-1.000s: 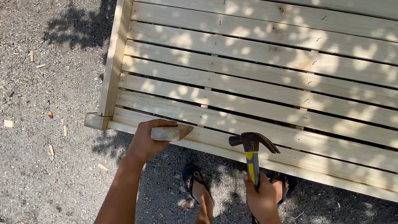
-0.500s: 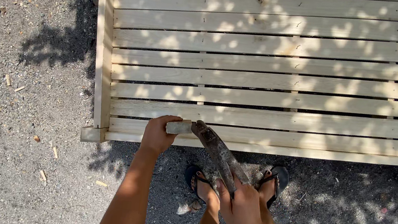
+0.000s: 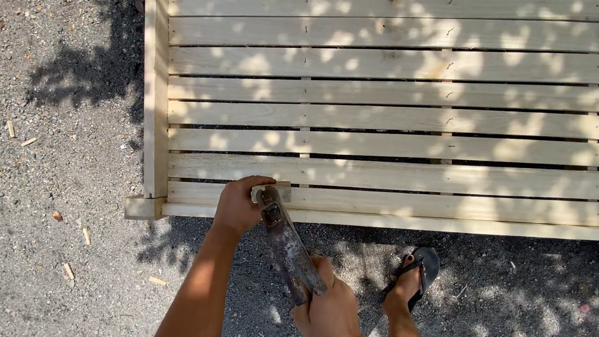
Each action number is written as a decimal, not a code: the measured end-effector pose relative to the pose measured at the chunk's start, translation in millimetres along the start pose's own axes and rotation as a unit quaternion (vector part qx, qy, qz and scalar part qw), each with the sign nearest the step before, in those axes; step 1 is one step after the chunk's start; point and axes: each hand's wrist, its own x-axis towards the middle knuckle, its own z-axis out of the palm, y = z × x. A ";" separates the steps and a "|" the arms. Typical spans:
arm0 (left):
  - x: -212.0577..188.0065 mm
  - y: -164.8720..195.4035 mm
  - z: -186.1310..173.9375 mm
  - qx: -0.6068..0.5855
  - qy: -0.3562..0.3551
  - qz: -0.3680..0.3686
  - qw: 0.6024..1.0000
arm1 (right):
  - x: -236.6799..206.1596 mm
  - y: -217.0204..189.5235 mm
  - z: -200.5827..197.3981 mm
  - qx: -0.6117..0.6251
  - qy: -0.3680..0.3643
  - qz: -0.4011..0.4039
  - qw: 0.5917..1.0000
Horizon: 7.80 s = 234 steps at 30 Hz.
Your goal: The person hammers nails into a wooden slatted frame outdoors, using a claw hammer and holding a concrete block against the work. They move around the structure, repositioning to drive nails at different slats and checking the surface with their hand.
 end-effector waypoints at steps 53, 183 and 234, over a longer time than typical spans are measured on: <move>12.0 -4.6 -31.7 -0.054 -0.045 -0.011 0.997 | 114.6 76.0 38.0 0.022 0.202 -0.264 0.943; 149.0 278.8 288.9 -0.319 0.164 0.063 0.931 | 117.2 195.7 -329.9 -0.030 0.054 0.037 0.997; 147.1 253.3 297.3 -0.243 0.179 0.129 0.945 | 114.7 226.8 -271.2 0.081 0.088 0.146 0.982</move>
